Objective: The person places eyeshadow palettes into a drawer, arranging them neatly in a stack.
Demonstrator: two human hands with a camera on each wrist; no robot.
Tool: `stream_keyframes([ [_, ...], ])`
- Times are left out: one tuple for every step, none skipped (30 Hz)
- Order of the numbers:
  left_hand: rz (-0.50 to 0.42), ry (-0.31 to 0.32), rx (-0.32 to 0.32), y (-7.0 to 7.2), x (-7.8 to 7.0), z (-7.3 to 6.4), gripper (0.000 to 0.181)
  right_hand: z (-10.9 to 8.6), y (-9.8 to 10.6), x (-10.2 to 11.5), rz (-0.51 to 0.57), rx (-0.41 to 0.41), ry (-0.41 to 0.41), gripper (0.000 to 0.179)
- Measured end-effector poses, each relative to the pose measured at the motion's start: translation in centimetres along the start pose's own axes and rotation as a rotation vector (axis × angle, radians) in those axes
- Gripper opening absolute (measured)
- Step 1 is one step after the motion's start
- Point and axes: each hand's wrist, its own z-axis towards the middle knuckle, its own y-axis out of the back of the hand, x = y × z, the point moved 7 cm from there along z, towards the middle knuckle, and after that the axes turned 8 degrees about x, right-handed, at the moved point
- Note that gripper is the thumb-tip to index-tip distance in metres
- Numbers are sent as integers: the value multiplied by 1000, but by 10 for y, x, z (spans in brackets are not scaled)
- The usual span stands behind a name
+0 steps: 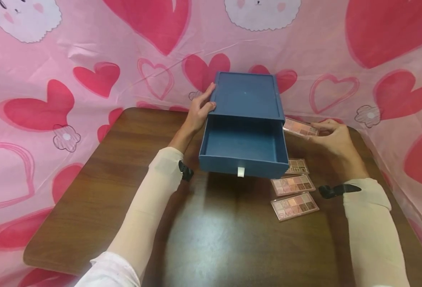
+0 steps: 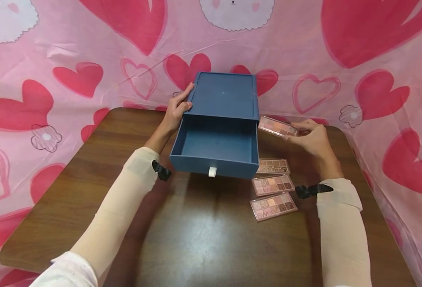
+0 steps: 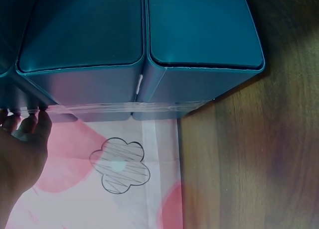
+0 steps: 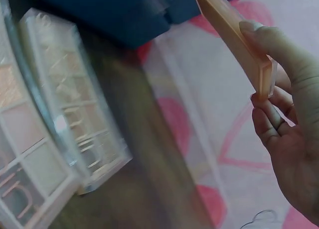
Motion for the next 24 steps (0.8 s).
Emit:
stream_keyframes([
  [1,2,-2,0,0,0,61,0,2,5,-13,-8,19,56],
  [3,5,-4,0,1,0,61,0,5,9,-32,-15,40,56],
  [4,5,-4,0,1,0,61,1,7,13,-56,-20,70,55],
  [5,6,-4,0,1,0,62,2,10,16,-71,-25,96,54],
  [4,8,-6,1,1,0,62,3,13,18,-92,-30,120,53],
  [3,11,-9,1,2,0,62,4,15,21,-115,-34,149,52],
  [6,10,-9,1,2,0,62,5,18,24,-121,-34,166,51],
  [4,13,-10,1,2,0,62,6,20,26,-117,-29,175,50],
  [5,13,-11,1,2,0,62,6,21,29,-109,-24,183,50],
  [5,18,-13,2,3,0,62,6,23,32,-98,-24,187,50],
  [5,19,-12,2,3,0,63,5,25,36,-94,-28,197,49],
  [8,18,-12,2,3,0,63,4,26,41,-82,-33,211,48],
  [8,16,-10,1,3,1,63,3,28,45,-67,-39,228,48],
  [7,18,-6,0,3,1,63,1,30,49,-37,-47,251,47],
  [9,17,-2,0,3,2,63,-1,32,53,8,-54,282,46],
  [10,14,1,-1,3,2,63,-3,34,57,55,-58,317,45],
  [8,12,6,-2,2,3,63,-4,36,60,75,-66,341,44],
  [7,12,7,-2,2,3,64,-6,37,63,86,-71,358,44],
  [5,15,11,-2,2,4,64,-7,38,66,112,-74,377,44],
  [6,16,11,-3,2,4,64,-9,39,69,112,-82,378,44],
  [9,15,9,-3,2,4,64,-11,39,74,127,-78,397,43],
  [10,12,8,-3,2,4,64,-13,40,78,122,-84,403,43],
  [10,16,7,-3,2,5,64,-14,41,82,134,-84,411,43],
  [12,16,5,-3,3,5,64,-15,41,86,171,-79,418,43],
])
